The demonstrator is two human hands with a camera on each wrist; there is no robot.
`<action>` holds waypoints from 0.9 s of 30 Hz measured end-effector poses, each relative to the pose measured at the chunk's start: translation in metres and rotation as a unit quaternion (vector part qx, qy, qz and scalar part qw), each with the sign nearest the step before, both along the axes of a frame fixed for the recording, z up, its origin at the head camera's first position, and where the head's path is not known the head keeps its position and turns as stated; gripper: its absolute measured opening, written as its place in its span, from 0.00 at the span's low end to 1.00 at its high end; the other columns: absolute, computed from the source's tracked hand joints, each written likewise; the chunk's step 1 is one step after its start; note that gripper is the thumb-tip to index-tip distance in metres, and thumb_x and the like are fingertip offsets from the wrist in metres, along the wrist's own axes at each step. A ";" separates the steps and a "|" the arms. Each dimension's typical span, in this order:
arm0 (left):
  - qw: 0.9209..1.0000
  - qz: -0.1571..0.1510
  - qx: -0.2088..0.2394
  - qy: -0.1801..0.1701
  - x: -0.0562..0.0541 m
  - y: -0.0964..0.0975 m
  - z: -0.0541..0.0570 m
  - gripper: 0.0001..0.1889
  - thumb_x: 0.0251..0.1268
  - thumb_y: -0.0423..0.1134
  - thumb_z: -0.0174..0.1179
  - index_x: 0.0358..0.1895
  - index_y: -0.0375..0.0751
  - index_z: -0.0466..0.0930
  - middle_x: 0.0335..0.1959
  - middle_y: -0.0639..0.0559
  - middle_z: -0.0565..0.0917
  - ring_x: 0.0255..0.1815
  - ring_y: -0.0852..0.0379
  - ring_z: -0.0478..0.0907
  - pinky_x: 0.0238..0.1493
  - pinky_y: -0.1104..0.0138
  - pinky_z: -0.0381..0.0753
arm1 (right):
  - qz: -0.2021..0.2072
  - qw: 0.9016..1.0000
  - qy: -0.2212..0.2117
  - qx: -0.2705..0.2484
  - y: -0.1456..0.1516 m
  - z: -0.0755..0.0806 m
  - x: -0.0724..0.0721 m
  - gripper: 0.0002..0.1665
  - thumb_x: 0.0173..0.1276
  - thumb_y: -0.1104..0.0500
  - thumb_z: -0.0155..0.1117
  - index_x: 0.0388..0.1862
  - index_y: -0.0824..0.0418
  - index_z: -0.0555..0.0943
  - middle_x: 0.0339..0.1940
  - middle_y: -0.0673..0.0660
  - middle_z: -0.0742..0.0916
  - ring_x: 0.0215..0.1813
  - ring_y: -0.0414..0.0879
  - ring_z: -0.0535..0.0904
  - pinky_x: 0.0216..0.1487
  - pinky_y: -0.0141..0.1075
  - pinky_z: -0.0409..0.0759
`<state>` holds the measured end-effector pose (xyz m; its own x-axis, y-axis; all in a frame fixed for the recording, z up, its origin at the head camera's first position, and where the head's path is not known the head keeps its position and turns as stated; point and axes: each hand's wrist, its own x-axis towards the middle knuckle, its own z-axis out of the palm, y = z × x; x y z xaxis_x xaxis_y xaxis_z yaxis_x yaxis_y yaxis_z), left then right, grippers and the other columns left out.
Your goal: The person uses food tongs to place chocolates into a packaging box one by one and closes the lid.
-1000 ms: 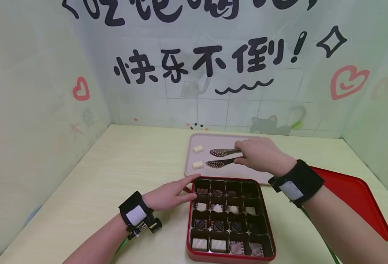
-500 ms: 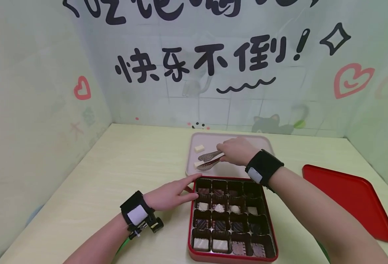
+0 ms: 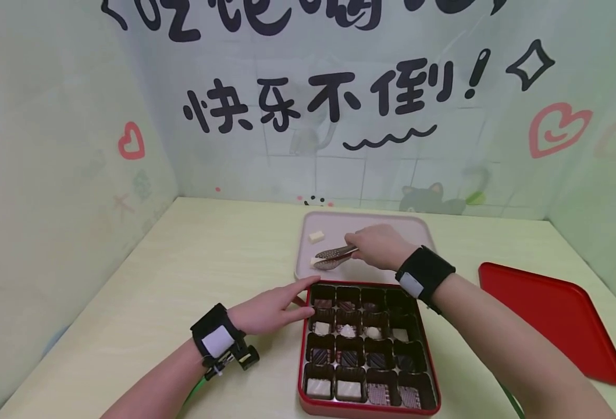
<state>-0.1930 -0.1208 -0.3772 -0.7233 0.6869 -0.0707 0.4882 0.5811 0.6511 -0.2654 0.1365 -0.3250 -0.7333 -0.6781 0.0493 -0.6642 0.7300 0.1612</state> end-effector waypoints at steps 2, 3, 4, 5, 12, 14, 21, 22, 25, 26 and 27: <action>1.000 0.002 -0.002 -0.001 0.000 0.000 -0.002 0.36 0.75 0.53 0.50 0.78 0.45 0.49 0.70 0.44 0.67 0.56 0.52 0.77 0.55 0.57 0.75 | -0.002 1.000 -0.007 -0.017 0.005 0.001 0.003 0.09 0.65 0.56 0.69 0.36 0.57 0.78 0.25 0.49 0.80 0.24 0.43 0.70 0.27 0.36 0.70; 1.000 0.003 -0.003 -0.002 0.000 -0.001 -0.002 0.36 0.75 0.53 0.50 0.78 0.45 0.48 0.70 0.44 0.67 0.56 0.52 0.77 0.55 0.57 0.75 | -0.006 1.000 -0.009 -0.024 0.009 0.003 0.005 0.08 0.66 0.56 0.68 0.35 0.56 0.77 0.25 0.48 0.79 0.23 0.42 0.69 0.27 0.36 0.69; 1.000 0.003 -0.003 -0.002 0.000 -0.001 -0.002 0.36 0.75 0.53 0.50 0.78 0.45 0.48 0.70 0.44 0.67 0.56 0.52 0.77 0.56 0.57 0.75 | -0.013 0.999 -0.009 -0.031 0.012 0.005 0.009 0.08 0.67 0.55 0.68 0.35 0.56 0.77 0.24 0.48 0.79 0.23 0.42 0.69 0.26 0.35 0.67; 1.000 0.003 -0.003 -0.003 0.000 -0.001 -0.002 0.35 0.75 0.53 0.49 0.78 0.45 0.48 0.70 0.44 0.67 0.56 0.52 0.77 0.56 0.57 0.75 | -0.017 0.999 -0.005 -0.038 0.017 0.008 0.013 0.08 0.67 0.55 0.68 0.35 0.55 0.77 0.24 0.47 0.79 0.22 0.41 0.68 0.25 0.35 0.65; 1.000 -0.001 -0.001 0.006 0.000 -0.001 -0.002 0.35 0.75 0.52 0.50 0.78 0.44 0.50 0.69 0.43 0.68 0.55 0.52 0.78 0.55 0.57 0.75 | -0.023 0.995 0.011 -0.101 0.054 0.029 0.060 0.09 0.65 0.55 0.70 0.38 0.55 0.78 0.24 0.44 0.78 0.20 0.40 0.65 0.22 0.34 0.63; 1.000 -0.002 -0.002 0.005 0.000 -0.001 -0.003 0.35 0.75 0.52 0.50 0.78 0.44 0.50 0.69 0.43 0.68 0.56 0.52 0.78 0.55 0.57 0.75 | -0.025 0.994 0.003 -0.109 0.065 0.032 0.079 0.10 0.63 0.55 0.70 0.38 0.53 0.77 0.23 0.41 0.76 0.19 0.38 0.64 0.21 0.34 0.63; 1.000 0.004 -0.005 0.001 0.000 -0.001 -0.004 0.35 0.75 0.53 0.49 0.78 0.45 0.49 0.69 0.43 0.68 0.56 0.52 0.77 0.56 0.57 0.75 | -0.025 0.993 -0.005 -0.113 0.094 0.034 0.140 0.14 0.58 0.53 0.74 0.39 0.45 0.78 0.25 0.34 0.76 0.19 0.29 0.63 0.19 0.29 0.63; 1.000 0.004 -0.004 0.002 0.000 -0.001 -0.004 0.35 0.75 0.53 0.49 0.78 0.45 0.49 0.69 0.43 0.69 0.56 0.52 0.77 0.56 0.57 0.75 | -0.018 0.993 -0.004 -0.119 0.097 0.033 0.148 0.16 0.57 0.53 0.75 0.40 0.45 0.78 0.26 0.33 0.76 0.19 0.28 0.63 0.19 0.28 0.63; 1.000 0.003 -0.004 0.001 0.000 -0.001 -0.003 0.36 0.75 0.54 0.49 0.78 0.45 0.48 0.69 0.43 0.69 0.56 0.52 0.77 0.57 0.56 0.74 | -0.003 0.992 -0.010 -0.128 0.104 0.030 0.168 0.18 0.54 0.53 0.77 0.40 0.43 0.78 0.28 0.31 0.77 0.20 0.26 0.63 0.19 0.26 0.64; 1.000 0.003 -0.004 0.001 0.000 -0.001 -0.003 0.36 0.75 0.54 0.49 0.78 0.44 0.48 0.69 0.43 0.68 0.57 0.52 0.77 0.57 0.56 0.74 | 0.002 0.992 -0.013 -0.129 0.105 0.028 0.173 0.18 0.54 0.53 0.77 0.39 0.42 0.77 0.28 0.30 0.76 0.20 0.25 0.62 0.19 0.26 0.64; 1.000 0.002 -0.004 0.000 0.000 -0.002 -0.003 0.36 0.75 0.54 0.49 0.78 0.44 0.48 0.69 0.43 0.68 0.57 0.51 0.77 0.57 0.56 0.74 | 0.003 0.992 -0.024 -0.127 0.106 0.027 0.178 0.18 0.54 0.53 0.77 0.39 0.41 0.77 0.28 0.30 0.76 0.20 0.25 0.62 0.19 0.26 0.64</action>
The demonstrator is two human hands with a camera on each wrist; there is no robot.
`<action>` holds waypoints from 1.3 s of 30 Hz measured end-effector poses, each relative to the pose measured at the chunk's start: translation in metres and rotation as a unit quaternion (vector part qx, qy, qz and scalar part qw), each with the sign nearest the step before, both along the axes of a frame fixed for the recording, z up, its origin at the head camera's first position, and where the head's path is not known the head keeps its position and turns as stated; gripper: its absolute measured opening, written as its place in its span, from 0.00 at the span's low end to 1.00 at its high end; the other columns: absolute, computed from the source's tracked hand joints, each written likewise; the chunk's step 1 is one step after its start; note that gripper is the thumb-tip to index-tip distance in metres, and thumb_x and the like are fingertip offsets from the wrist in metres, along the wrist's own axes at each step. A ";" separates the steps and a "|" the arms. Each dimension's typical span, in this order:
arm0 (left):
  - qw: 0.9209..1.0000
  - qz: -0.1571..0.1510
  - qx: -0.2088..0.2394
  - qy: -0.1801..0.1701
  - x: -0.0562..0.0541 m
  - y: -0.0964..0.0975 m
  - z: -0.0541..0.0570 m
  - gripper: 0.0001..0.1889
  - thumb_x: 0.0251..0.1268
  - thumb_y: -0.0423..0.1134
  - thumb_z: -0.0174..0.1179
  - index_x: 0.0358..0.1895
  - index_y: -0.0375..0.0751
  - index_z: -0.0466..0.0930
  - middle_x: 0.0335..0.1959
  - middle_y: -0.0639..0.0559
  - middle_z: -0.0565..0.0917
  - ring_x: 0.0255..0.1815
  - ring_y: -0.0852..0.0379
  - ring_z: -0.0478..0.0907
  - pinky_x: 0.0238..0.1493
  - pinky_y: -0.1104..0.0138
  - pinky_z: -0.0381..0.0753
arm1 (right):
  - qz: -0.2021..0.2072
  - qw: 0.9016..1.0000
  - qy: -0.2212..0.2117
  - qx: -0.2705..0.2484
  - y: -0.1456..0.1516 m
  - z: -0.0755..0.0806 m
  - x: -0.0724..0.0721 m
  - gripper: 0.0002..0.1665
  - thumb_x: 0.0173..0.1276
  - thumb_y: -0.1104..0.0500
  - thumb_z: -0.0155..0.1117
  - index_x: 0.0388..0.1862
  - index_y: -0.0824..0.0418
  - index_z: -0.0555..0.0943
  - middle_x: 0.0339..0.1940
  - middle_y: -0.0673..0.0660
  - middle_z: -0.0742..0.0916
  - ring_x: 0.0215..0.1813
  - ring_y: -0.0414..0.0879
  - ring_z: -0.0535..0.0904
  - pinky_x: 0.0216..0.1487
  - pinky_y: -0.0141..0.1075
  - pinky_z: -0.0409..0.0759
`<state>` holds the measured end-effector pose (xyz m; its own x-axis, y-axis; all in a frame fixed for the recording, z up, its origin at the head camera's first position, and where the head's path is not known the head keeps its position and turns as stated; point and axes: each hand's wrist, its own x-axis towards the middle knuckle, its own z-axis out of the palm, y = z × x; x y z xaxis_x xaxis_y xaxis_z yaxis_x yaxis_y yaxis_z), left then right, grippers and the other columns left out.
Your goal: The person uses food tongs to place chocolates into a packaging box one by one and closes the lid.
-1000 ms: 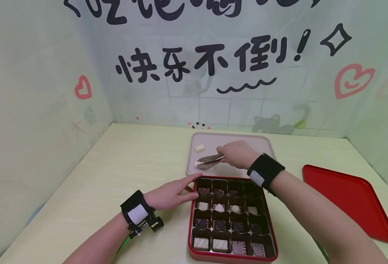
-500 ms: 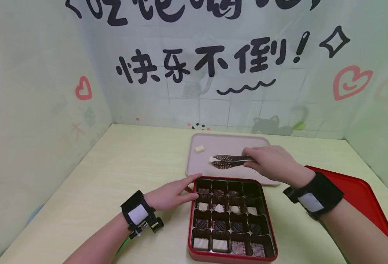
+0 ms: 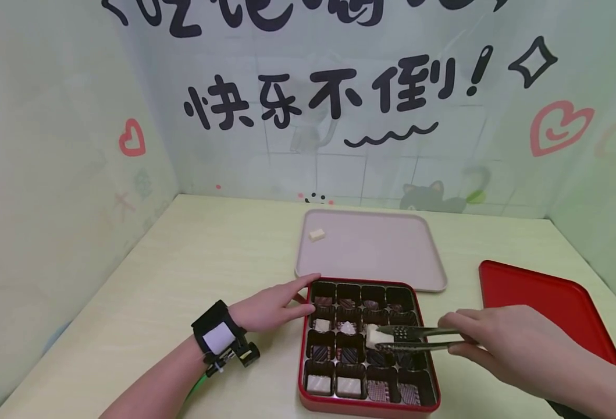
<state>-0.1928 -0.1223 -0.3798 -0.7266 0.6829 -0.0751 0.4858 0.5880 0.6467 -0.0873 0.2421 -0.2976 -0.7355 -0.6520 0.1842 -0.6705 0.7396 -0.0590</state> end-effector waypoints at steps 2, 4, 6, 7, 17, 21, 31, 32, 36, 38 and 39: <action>1.000 0.000 -0.001 0.002 0.000 0.001 0.001 0.35 0.75 0.53 0.49 0.78 0.44 0.48 0.69 0.43 0.68 0.57 0.51 0.77 0.57 0.56 0.74 | 0.008 1.000 -0.011 0.003 0.001 -0.002 0.008 0.19 0.53 0.53 0.77 0.39 0.41 0.76 0.28 0.29 0.75 0.20 0.25 0.62 0.20 0.25 0.65; 1.000 0.000 -0.002 0.003 -0.001 0.001 0.001 0.35 0.75 0.53 0.49 0.78 0.44 0.49 0.70 0.43 0.67 0.57 0.52 0.77 0.56 0.56 0.75 | 0.020 0.999 -0.026 0.008 0.002 -0.003 0.013 0.18 0.54 0.54 0.76 0.38 0.42 0.76 0.28 0.30 0.75 0.20 0.25 0.62 0.20 0.26 0.65; 1.000 0.000 0.000 0.001 0.000 0.002 0.002 0.35 0.75 0.53 0.50 0.78 0.44 0.49 0.69 0.43 0.68 0.57 0.52 0.77 0.56 0.57 0.75 | 0.027 0.999 -0.042 0.020 0.002 -0.004 0.016 0.17 0.54 0.54 0.76 0.37 0.44 0.75 0.27 0.30 0.74 0.20 0.25 0.62 0.20 0.26 0.65; 1.000 -0.001 0.000 0.000 0.000 0.003 0.003 0.35 0.75 0.53 0.50 0.78 0.44 0.49 0.69 0.43 0.69 0.57 0.52 0.77 0.56 0.57 0.75 | 0.028 0.998 -0.052 0.027 0.002 -0.004 0.017 0.17 0.54 0.53 0.76 0.36 0.44 0.75 0.26 0.31 0.73 0.20 0.26 0.62 0.20 0.26 0.65; 1.000 -0.002 -0.005 0.005 -0.001 0.005 0.006 0.35 0.75 0.52 0.50 0.78 0.45 0.49 0.67 0.42 0.70 0.55 0.52 0.78 0.54 0.57 0.76 | 0.029 0.991 -0.037 0.127 -0.022 0.002 0.017 0.14 0.52 0.50 0.77 0.31 0.46 0.78 0.18 0.36 0.69 0.17 0.31 0.60 0.18 0.28 0.61; 1.000 -0.001 0.000 0.002 -0.002 0.004 0.005 0.35 0.75 0.52 0.50 0.78 0.45 0.49 0.68 0.43 0.69 0.56 0.52 0.77 0.55 0.57 0.75 | 0.035 0.983 -0.019 0.177 -0.043 0.008 0.013 0.15 0.49 0.52 0.79 0.27 0.48 0.78 0.15 0.41 0.72 0.14 0.34 0.60 0.16 0.29 0.60; 1.000 0.007 0.007 -0.011 -0.002 0.000 0.002 0.35 0.75 0.53 0.50 0.78 0.47 0.49 0.68 0.43 0.69 0.57 0.51 0.77 0.55 0.56 0.75 | 0.077 0.945 0.092 0.305 -0.099 0.014 0.011 0.24 0.49 0.62 0.74 0.07 0.49 0.68 0.06 0.44 0.61 0.14 0.38 0.51 0.16 0.32 0.52; 1.000 0.007 0.009 -0.012 -0.002 -0.001 0.002 0.35 0.75 0.53 0.50 0.78 0.46 0.49 0.68 0.42 0.69 0.57 0.51 0.77 0.54 0.56 0.76 | 0.082 0.941 0.102 0.312 -0.103 0.012 0.010 0.26 0.50 0.62 0.73 0.06 0.48 0.67 0.06 0.44 0.59 0.15 0.38 0.49 0.17 0.33 0.49; 1.000 0.005 0.008 -0.012 -0.002 0.000 0.001 0.36 0.75 0.54 0.50 0.78 0.47 0.48 0.70 0.43 0.67 0.57 0.51 0.76 0.56 0.56 0.75 | 0.085 0.926 0.114 0.351 -0.113 0.008 0.009 0.29 0.52 0.61 0.72 0.04 0.48 0.63 0.07 0.44 0.55 0.17 0.40 0.45 0.19 0.35 0.45; 1.000 0.001 0.010 -0.011 -0.001 0.001 0.001 0.36 0.75 0.53 0.49 0.78 0.46 0.48 0.70 0.43 0.67 0.58 0.51 0.76 0.56 0.56 0.75 | 0.080 0.925 0.108 0.355 -0.113 0.008 0.009 0.29 0.52 0.60 0.73 0.05 0.48 0.63 0.07 0.44 0.57 0.16 0.39 0.47 0.18 0.34 0.47; 1.000 0.000 0.010 -0.009 -0.001 0.001 0.001 0.36 0.75 0.53 0.49 0.78 0.46 0.48 0.70 0.43 0.67 0.58 0.51 0.76 0.56 0.56 0.74 | 0.078 0.928 0.105 0.349 -0.111 0.008 0.009 0.29 0.51 0.61 0.73 0.05 0.47 0.62 0.07 0.43 0.57 0.17 0.39 0.47 0.18 0.34 0.48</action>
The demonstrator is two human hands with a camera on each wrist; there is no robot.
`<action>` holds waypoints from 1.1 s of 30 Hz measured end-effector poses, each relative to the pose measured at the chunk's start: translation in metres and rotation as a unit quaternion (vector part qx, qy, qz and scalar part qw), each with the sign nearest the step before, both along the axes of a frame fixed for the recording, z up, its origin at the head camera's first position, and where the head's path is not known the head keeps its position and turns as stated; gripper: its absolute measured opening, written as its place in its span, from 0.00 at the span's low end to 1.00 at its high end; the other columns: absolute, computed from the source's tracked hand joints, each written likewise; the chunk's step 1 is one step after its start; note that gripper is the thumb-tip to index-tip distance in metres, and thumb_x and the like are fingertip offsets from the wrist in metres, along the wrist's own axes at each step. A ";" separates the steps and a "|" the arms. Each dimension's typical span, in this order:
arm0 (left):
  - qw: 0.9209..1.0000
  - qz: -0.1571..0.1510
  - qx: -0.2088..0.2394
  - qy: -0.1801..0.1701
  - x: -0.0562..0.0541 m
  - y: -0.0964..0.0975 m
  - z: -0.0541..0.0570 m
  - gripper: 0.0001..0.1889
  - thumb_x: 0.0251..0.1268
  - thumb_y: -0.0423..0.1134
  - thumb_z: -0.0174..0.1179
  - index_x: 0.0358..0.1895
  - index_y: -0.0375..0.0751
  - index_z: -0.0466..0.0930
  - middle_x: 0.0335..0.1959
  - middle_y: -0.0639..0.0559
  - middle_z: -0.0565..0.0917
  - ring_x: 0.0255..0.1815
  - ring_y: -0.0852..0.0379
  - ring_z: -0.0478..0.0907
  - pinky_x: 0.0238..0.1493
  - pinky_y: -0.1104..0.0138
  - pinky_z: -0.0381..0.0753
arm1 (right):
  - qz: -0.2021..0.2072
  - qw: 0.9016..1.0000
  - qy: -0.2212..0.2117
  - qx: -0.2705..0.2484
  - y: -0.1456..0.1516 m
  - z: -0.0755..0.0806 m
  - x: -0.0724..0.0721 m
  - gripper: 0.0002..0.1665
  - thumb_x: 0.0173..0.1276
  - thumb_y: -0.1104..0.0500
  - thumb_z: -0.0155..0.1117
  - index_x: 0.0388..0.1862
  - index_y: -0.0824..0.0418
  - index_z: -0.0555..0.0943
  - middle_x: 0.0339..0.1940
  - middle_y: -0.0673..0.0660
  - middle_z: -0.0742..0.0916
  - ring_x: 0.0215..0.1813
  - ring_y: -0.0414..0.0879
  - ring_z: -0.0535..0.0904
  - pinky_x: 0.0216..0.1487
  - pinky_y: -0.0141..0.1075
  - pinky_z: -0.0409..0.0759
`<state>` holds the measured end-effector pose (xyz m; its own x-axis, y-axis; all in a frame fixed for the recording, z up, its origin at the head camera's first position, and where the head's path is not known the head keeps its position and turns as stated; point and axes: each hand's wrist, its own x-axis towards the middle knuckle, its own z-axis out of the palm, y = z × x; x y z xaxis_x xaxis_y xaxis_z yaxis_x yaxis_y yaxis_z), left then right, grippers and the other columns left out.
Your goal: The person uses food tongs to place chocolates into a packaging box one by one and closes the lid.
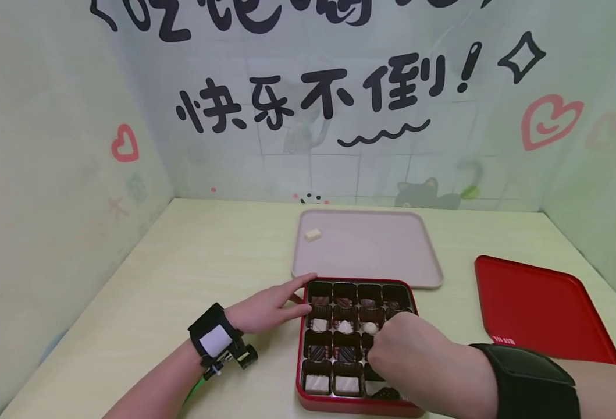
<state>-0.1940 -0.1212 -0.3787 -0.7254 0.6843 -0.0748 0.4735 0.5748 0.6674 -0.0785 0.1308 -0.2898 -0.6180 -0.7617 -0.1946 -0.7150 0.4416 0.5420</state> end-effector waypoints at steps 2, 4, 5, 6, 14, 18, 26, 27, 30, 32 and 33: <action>1.000 -0.001 0.003 0.002 0.000 0.000 0.000 0.35 0.75 0.53 0.49 0.78 0.45 0.49 0.69 0.43 0.68 0.57 0.51 0.77 0.56 0.56 0.75 | 0.000 1.000 -0.008 -0.024 0.005 0.002 -0.001 0.30 0.49 0.63 0.72 0.05 0.47 0.60 0.07 0.43 0.56 0.17 0.39 0.47 0.18 0.33 0.49; 1.000 -0.003 0.004 0.005 0.000 0.000 0.000 0.35 0.75 0.53 0.49 0.78 0.44 0.49 0.69 0.42 0.68 0.57 0.50 0.77 0.56 0.56 0.75 | -0.009 0.998 -0.021 -0.056 0.012 0.006 -0.003 0.29 0.46 0.63 0.73 0.06 0.47 0.61 0.07 0.43 0.59 0.16 0.38 0.50 0.17 0.32 0.53; 1.000 -0.003 0.003 0.006 0.000 0.000 0.000 0.35 0.75 0.53 0.49 0.78 0.45 0.49 0.69 0.42 0.68 0.57 0.50 0.77 0.56 0.56 0.75 | -0.018 0.997 -0.032 -0.074 0.017 0.010 -0.004 0.28 0.45 0.63 0.74 0.07 0.47 0.62 0.08 0.43 0.60 0.15 0.38 0.51 0.16 0.32 0.55; 1.000 -0.004 0.001 0.008 0.000 0.001 0.000 0.35 0.75 0.53 0.49 0.78 0.45 0.49 0.69 0.42 0.68 0.57 0.51 0.77 0.56 0.56 0.75 | -0.027 0.994 -0.048 -0.095 0.022 0.014 -0.006 0.27 0.45 0.61 0.76 0.08 0.47 0.64 0.08 0.42 0.62 0.15 0.38 0.53 0.16 0.33 0.58; 1.000 -0.003 -0.004 0.007 -0.001 0.001 0.000 0.35 0.75 0.53 0.50 0.78 0.45 0.49 0.70 0.44 0.67 0.57 0.52 0.77 0.55 0.57 0.75 | -0.106 0.947 -0.197 -0.232 0.055 0.042 -0.041 0.12 0.53 0.50 0.77 0.29 0.46 0.81 0.19 0.36 0.76 0.21 0.34 0.69 0.22 0.35 0.70; 1.000 -0.001 -0.004 0.006 -0.001 0.000 -0.001 0.35 0.75 0.53 0.50 0.78 0.45 0.49 0.69 0.44 0.69 0.57 0.52 0.77 0.55 0.57 0.75 | -0.105 0.937 -0.170 -0.287 0.056 0.042 -0.071 0.16 0.58 0.47 0.74 0.40 0.52 0.83 0.26 0.37 0.82 0.24 0.34 0.73 0.26 0.36 0.73; 1.000 0.006 -0.009 0.001 0.001 0.000 -0.001 0.36 0.75 0.54 0.50 0.78 0.47 0.49 0.70 0.45 0.68 0.57 0.52 0.77 0.55 0.57 0.75 | -0.099 0.931 -0.072 -0.343 0.045 0.004 -0.149 0.21 0.63 0.50 0.71 0.49 0.62 0.82 0.35 0.53 0.86 0.28 0.43 0.78 0.27 0.38 0.74; 1.000 0.007 -0.010 0.002 0.002 0.000 -0.001 0.36 0.75 0.54 0.50 0.78 0.47 0.49 0.70 0.45 0.68 0.57 0.52 0.77 0.55 0.57 0.75 | -0.106 0.931 -0.074 -0.340 0.042 0.001 -0.159 0.21 0.63 0.50 0.71 0.49 0.62 0.82 0.34 0.53 0.86 0.27 0.43 0.77 0.26 0.37 0.73; 1.000 0.009 -0.009 0.001 0.002 0.000 0.000 0.35 0.75 0.54 0.50 0.78 0.47 0.49 0.70 0.45 0.68 0.57 0.52 0.77 0.55 0.56 0.75 | -0.127 0.933 -0.079 -0.327 0.033 -0.006 -0.186 0.19 0.64 0.50 0.70 0.47 0.61 0.82 0.32 0.52 0.85 0.25 0.43 0.74 0.25 0.37 0.71; 1.000 0.009 -0.008 0.000 0.002 0.001 0.000 0.35 0.75 0.53 0.50 0.78 0.46 0.49 0.70 0.45 0.68 0.57 0.52 0.77 0.55 0.56 0.75 | -0.135 0.935 -0.079 -0.317 0.028 -0.010 -0.201 0.18 0.64 0.49 0.70 0.44 0.61 0.82 0.29 0.52 0.83 0.26 0.44 0.74 0.25 0.37 0.71; 1.000 0.009 -0.008 0.000 0.002 0.001 0.000 0.35 0.75 0.53 0.50 0.78 0.46 0.49 0.70 0.45 0.68 0.57 0.52 0.77 0.55 0.56 0.75 | -0.141 0.936 -0.079 -0.313 0.025 -0.012 -0.208 0.17 0.64 0.49 0.70 0.44 0.60 0.82 0.28 0.51 0.83 0.26 0.44 0.74 0.25 0.37 0.71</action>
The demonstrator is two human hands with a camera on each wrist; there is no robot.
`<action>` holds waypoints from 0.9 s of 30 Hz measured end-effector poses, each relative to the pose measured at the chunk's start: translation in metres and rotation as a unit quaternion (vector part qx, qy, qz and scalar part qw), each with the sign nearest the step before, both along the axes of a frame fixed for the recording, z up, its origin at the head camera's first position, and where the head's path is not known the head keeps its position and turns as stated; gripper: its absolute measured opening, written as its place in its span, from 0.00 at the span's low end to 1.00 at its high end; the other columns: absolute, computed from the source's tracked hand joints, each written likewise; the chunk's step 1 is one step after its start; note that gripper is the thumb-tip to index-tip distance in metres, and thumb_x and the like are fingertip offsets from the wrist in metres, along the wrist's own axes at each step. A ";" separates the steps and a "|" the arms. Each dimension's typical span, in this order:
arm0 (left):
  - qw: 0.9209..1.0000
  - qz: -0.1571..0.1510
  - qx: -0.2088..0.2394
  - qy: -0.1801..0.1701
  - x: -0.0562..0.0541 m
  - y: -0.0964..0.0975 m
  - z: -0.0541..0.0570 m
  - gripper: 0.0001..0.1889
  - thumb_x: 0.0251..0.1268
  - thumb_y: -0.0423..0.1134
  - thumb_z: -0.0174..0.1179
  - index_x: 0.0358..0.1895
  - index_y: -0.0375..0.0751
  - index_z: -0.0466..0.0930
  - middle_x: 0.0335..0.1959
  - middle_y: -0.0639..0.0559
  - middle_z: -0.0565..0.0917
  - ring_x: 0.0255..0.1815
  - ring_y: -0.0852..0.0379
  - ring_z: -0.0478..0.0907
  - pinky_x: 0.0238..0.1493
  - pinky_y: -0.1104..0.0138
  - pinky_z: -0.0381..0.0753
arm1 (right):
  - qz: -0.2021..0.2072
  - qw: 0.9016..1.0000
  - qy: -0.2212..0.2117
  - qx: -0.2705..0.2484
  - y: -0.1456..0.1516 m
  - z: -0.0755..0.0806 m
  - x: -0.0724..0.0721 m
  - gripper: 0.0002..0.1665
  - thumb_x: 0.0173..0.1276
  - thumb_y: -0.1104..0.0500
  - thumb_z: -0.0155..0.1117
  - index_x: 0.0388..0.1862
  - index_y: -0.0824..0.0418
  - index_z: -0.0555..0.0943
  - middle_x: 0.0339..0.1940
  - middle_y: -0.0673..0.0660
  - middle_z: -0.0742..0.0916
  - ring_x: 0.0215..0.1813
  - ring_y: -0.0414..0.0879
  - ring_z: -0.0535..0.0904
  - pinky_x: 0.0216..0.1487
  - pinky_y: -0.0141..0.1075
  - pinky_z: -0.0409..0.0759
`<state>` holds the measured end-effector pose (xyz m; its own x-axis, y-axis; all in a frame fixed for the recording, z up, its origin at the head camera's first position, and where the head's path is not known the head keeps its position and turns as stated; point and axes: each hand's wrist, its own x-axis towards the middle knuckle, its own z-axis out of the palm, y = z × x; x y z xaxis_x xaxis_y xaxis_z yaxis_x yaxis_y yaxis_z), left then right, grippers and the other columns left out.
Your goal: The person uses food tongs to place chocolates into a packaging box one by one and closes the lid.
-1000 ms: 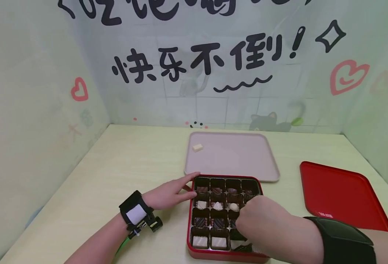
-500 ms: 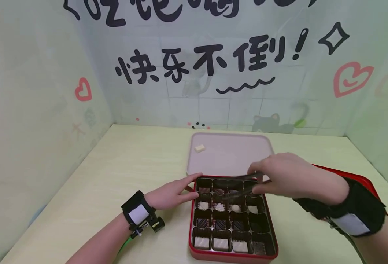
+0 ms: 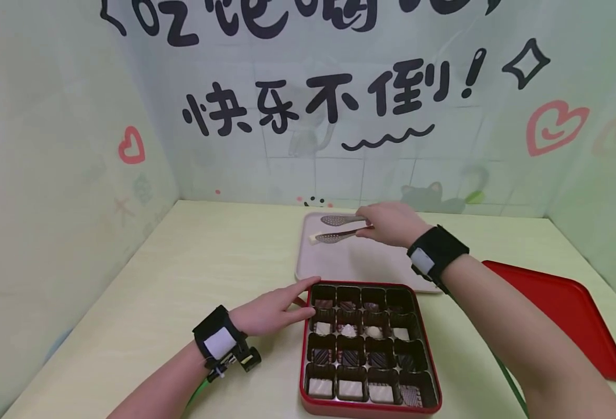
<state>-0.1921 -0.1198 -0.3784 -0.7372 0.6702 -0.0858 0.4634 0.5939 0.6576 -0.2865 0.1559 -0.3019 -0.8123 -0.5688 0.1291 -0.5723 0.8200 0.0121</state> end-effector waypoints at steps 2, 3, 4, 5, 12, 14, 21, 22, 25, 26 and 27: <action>1.000 -0.004 0.000 -0.002 0.000 0.001 -0.001 0.35 0.75 0.54 0.50 0.78 0.46 0.49 0.70 0.44 0.67 0.57 0.52 0.77 0.55 0.56 0.75 | -0.008 1.000 -0.003 0.014 -0.005 -0.005 -0.011 0.17 0.64 0.48 0.70 0.43 0.60 0.82 0.27 0.51 0.83 0.27 0.45 0.75 0.26 0.37 0.72; 1.000 -0.006 0.001 -0.003 0.000 0.002 -0.001 0.35 0.75 0.54 0.50 0.78 0.45 0.49 0.70 0.44 0.67 0.57 0.52 0.77 0.55 0.56 0.75 | -0.013 1.000 -0.004 0.023 -0.007 -0.008 -0.015 0.17 0.64 0.48 0.69 0.43 0.60 0.83 0.27 0.51 0.83 0.27 0.45 0.75 0.26 0.37 0.73; 1.000 -0.007 0.002 -0.004 0.000 0.002 -0.001 0.35 0.75 0.53 0.50 0.78 0.45 0.49 0.70 0.44 0.67 0.56 0.52 0.77 0.55 0.56 0.75 | -0.016 0.999 -0.008 0.029 -0.010 -0.011 -0.019 0.17 0.64 0.48 0.70 0.43 0.60 0.83 0.27 0.51 0.83 0.28 0.45 0.75 0.26 0.37 0.73; 1.000 -0.009 0.001 -0.005 0.000 0.003 -0.002 0.35 0.75 0.54 0.50 0.78 0.45 0.49 0.70 0.44 0.67 0.56 0.52 0.77 0.55 0.57 0.75 | -0.020 0.999 -0.011 0.036 -0.013 -0.013 -0.021 0.17 0.64 0.48 0.70 0.43 0.59 0.83 0.27 0.51 0.83 0.28 0.46 0.75 0.27 0.37 0.73; 1.000 -0.007 0.002 -0.006 0.001 0.002 -0.003 0.35 0.75 0.53 0.50 0.78 0.45 0.50 0.70 0.44 0.68 0.56 0.52 0.78 0.55 0.57 0.75 | -0.017 0.998 -0.013 0.057 -0.027 -0.027 -0.032 0.15 0.64 0.50 0.70 0.42 0.59 0.84 0.28 0.51 0.83 0.30 0.46 0.77 0.33 0.39 0.77; 1.000 -0.008 0.000 -0.002 0.000 0.001 -0.003 0.35 0.75 0.53 0.50 0.78 0.45 0.50 0.69 0.44 0.68 0.55 0.52 0.78 0.55 0.57 0.76 | -0.016 0.998 -0.008 0.060 -0.028 -0.029 -0.034 0.13 0.64 0.51 0.70 0.42 0.58 0.84 0.29 0.52 0.84 0.31 0.47 0.78 0.34 0.40 0.78; 1.000 -0.006 -0.001 0.005 0.000 0.000 0.000 0.35 0.75 0.53 0.50 0.78 0.45 0.50 0.68 0.44 0.69 0.56 0.52 0.77 0.54 0.57 0.76 | -0.015 0.997 -0.006 0.073 -0.032 -0.029 -0.035 0.10 0.64 0.53 0.70 0.41 0.56 0.86 0.34 0.52 0.87 0.33 0.46 0.78 0.36 0.39 0.78; 1.000 -0.006 0.000 0.004 0.000 0.000 0.000 0.35 0.75 0.52 0.50 0.78 0.44 0.50 0.68 0.43 0.69 0.56 0.51 0.77 0.54 0.56 0.76 | -0.016 0.997 -0.008 0.072 -0.032 -0.029 -0.035 0.09 0.64 0.54 0.70 0.41 0.56 0.86 0.34 0.52 0.87 0.32 0.46 0.78 0.36 0.39 0.78; 1.000 -0.004 0.005 0.001 0.000 -0.001 0.001 0.35 0.75 0.52 0.50 0.78 0.44 0.50 0.68 0.43 0.69 0.56 0.51 0.77 0.55 0.56 0.75 | -0.011 0.998 -0.006 0.063 -0.033 -0.029 -0.034 0.08 0.64 0.55 0.70 0.40 0.56 0.87 0.34 0.51 0.87 0.31 0.46 0.77 0.35 0.39 0.77; 1.000 -0.004 0.005 0.000 0.000 -0.001 0.001 0.35 0.75 0.53 0.50 0.78 0.44 0.50 0.68 0.43 0.69 0.56 0.51 0.77 0.54 0.56 0.75 | -0.007 0.998 -0.002 0.061 -0.032 -0.030 -0.033 0.08 0.65 0.55 0.70 0.40 0.56 0.87 0.33 0.51 0.87 0.31 0.45 0.77 0.35 0.38 0.77; 1.000 -0.003 0.005 -0.001 0.000 -0.001 0.001 0.35 0.75 0.53 0.50 0.78 0.44 0.50 0.68 0.43 0.69 0.56 0.51 0.77 0.54 0.56 0.76 | -0.001 0.998 0.005 0.058 -0.031 -0.030 -0.032 0.07 0.65 0.55 0.70 0.40 0.56 0.87 0.33 0.51 0.87 0.31 0.45 0.78 0.34 0.39 0.77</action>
